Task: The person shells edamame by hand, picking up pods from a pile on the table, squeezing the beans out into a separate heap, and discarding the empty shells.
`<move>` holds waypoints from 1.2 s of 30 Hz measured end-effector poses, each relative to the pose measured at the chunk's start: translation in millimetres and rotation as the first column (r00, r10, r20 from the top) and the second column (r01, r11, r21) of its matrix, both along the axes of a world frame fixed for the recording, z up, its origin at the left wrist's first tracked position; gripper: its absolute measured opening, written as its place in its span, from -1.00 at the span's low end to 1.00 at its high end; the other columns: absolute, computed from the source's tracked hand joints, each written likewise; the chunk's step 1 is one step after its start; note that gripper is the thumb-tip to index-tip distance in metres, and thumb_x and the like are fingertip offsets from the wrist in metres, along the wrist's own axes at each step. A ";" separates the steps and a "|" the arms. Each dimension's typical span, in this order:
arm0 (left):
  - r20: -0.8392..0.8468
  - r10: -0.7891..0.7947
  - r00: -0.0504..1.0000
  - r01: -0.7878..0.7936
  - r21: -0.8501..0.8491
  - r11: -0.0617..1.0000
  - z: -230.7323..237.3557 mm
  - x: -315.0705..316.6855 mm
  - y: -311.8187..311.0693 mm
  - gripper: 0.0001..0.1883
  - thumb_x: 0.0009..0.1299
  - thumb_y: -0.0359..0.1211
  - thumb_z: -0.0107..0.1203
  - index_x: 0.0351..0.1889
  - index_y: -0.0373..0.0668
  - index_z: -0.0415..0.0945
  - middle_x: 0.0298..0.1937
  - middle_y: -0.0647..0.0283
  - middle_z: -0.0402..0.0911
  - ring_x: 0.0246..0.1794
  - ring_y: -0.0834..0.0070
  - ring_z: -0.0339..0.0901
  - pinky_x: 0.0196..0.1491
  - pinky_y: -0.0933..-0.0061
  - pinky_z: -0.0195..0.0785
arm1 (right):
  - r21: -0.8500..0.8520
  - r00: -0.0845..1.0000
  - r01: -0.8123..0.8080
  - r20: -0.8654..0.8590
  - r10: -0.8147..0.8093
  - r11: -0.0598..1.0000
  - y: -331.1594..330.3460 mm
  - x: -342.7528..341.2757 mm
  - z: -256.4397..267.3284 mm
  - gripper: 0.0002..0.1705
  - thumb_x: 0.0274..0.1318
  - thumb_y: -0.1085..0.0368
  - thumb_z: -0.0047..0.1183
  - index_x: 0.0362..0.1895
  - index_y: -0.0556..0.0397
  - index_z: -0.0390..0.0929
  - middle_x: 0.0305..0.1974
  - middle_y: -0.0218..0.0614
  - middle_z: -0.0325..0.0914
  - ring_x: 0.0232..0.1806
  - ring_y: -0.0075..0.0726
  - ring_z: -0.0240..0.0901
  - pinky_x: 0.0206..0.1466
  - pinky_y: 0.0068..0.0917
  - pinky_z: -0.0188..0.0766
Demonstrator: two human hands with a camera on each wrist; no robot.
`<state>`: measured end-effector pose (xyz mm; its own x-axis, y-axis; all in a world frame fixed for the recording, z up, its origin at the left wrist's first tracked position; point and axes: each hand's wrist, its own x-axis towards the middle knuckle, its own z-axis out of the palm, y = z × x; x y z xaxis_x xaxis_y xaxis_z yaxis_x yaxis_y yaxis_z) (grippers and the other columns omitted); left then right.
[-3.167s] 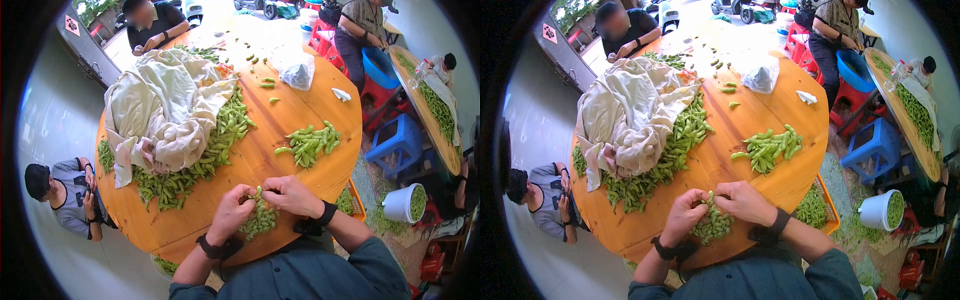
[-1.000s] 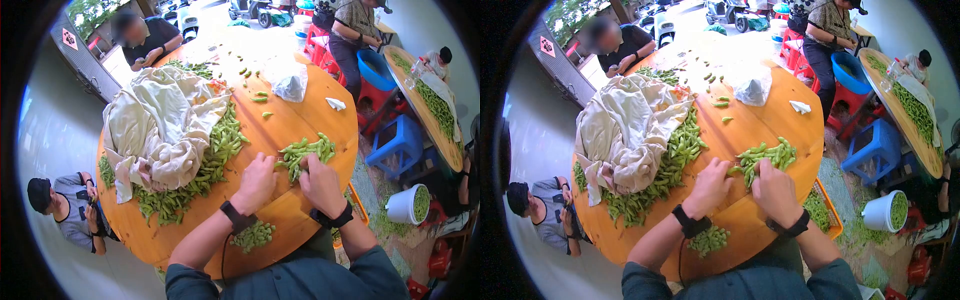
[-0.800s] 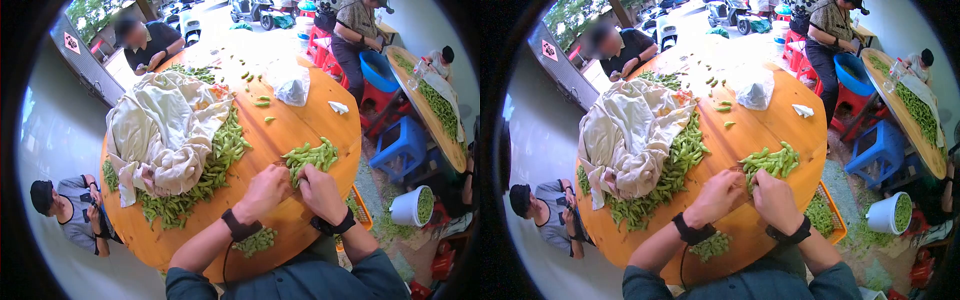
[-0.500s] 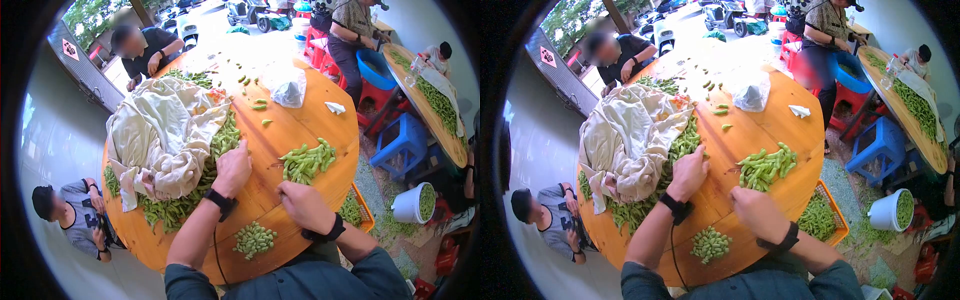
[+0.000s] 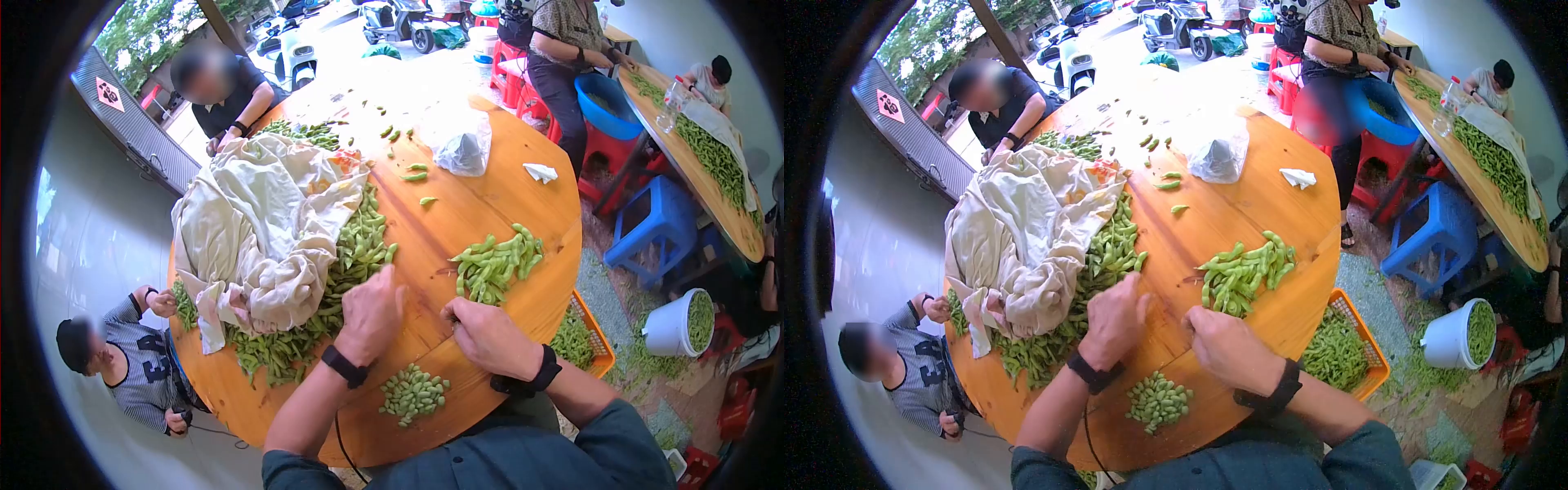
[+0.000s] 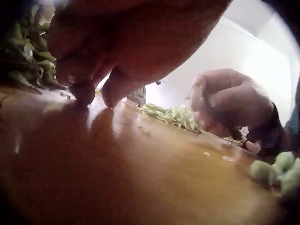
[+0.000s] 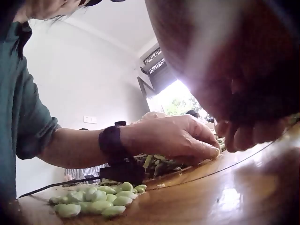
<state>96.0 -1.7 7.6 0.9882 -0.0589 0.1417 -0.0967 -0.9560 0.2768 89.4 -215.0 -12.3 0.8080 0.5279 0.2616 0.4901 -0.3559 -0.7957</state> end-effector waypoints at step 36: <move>-0.430 -0.102 0.897 -0.390 -0.878 0.279 -7.6 -81.8 -9.5 -0.91 0.50 -0.41 0.12 -0.20 -0.22 0.47 -0.37 0.36 0.59 -0.46 0.71 0.49 -0.43 0.69 0.35 | 0.173 0.817 -0.027 -0.564 0.122 0.984 23.4 -8.8 -2.3 -0.77 0.21 0.34 0.01 -0.21 0.27 0.59 -0.51 -0.14 0.62 -0.54 -0.33 0.60 -0.43 -0.35 0.49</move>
